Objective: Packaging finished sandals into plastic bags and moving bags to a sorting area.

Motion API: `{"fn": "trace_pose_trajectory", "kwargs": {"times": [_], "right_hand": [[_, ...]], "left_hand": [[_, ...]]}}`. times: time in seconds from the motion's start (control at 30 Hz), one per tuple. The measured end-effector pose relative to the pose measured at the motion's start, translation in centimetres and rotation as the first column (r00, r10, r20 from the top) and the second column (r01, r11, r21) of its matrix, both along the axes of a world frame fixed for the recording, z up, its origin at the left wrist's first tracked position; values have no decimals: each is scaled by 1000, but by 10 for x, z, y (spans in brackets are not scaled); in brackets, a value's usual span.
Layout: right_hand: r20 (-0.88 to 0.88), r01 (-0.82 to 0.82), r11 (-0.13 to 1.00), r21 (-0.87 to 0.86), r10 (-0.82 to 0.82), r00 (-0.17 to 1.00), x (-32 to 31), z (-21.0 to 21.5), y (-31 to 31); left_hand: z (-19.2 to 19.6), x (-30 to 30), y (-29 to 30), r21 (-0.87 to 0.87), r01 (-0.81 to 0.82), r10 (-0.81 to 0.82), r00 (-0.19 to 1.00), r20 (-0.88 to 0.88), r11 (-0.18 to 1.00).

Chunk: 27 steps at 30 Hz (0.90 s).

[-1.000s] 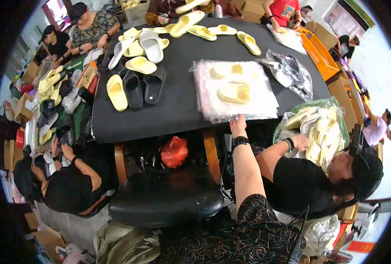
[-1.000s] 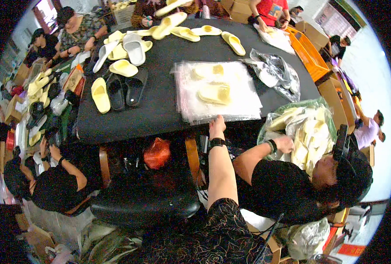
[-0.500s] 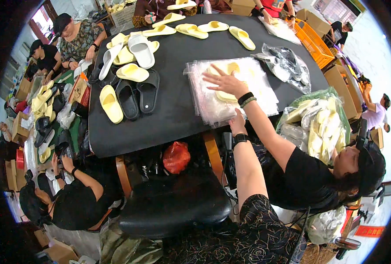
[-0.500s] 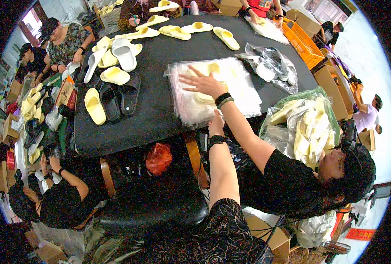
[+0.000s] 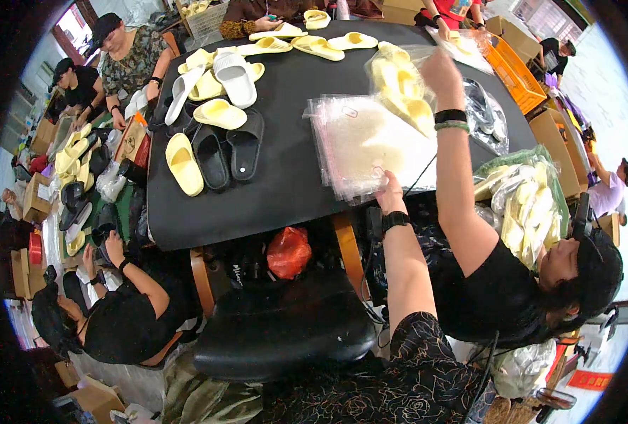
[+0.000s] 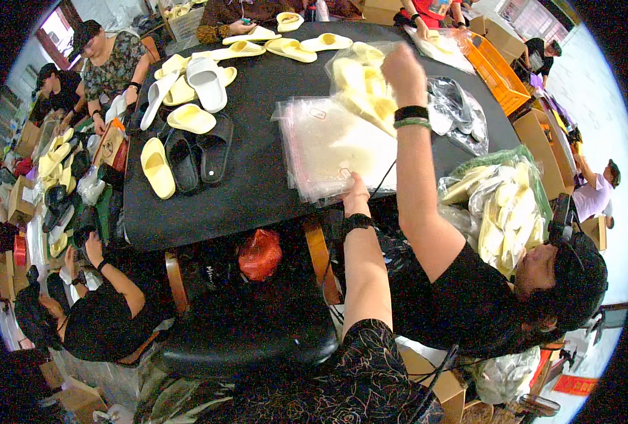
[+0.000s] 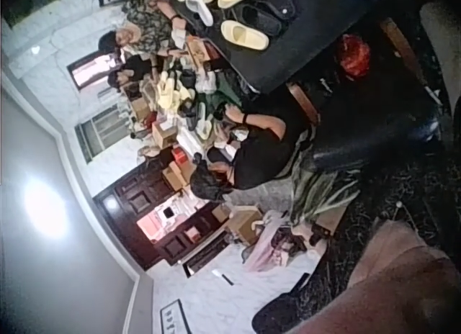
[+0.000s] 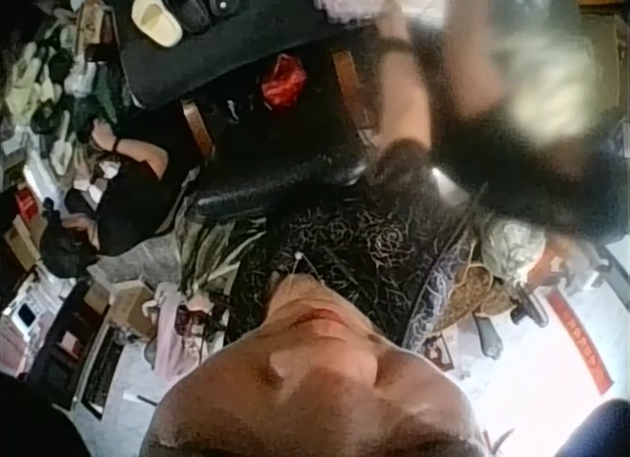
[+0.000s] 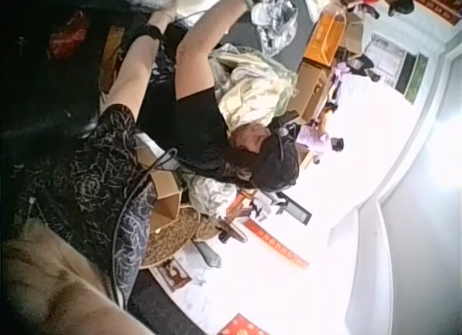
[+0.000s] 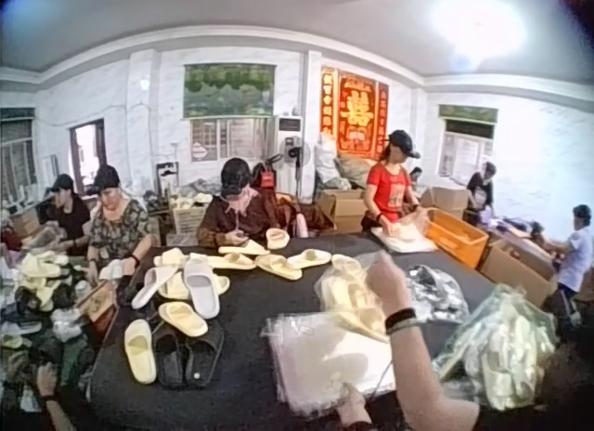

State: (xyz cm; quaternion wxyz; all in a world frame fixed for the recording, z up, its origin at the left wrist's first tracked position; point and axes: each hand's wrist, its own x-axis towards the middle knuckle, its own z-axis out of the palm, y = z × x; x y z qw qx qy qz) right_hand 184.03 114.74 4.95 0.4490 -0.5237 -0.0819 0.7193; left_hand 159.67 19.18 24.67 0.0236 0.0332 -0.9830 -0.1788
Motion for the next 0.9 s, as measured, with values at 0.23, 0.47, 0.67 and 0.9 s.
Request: {"fn": "trace_pose_trajectory", "kwargs": {"times": [0.23, 0.47, 0.67, 0.9], "right_hand": [[-100, -61, 997, 40, 65, 993, 15, -8, 39], [362, -407, 863, 300, 292, 885, 45, -35, 60], [909, -781, 596, 187, 197, 368, -15, 9, 11], [880, -975, 152, 163, -470, 73, 12, 62, -1]], "left_hand": [[-1, 2, 14, 193, 31, -31, 1000, -1, 981], [10, 28, 21, 240, 5, -5, 1000, -2, 971], [48, 79, 26, 7, -124, 124, 992, -29, 992], [34, 57, 63, -109, -162, 168, 985, 41, 981]]}}
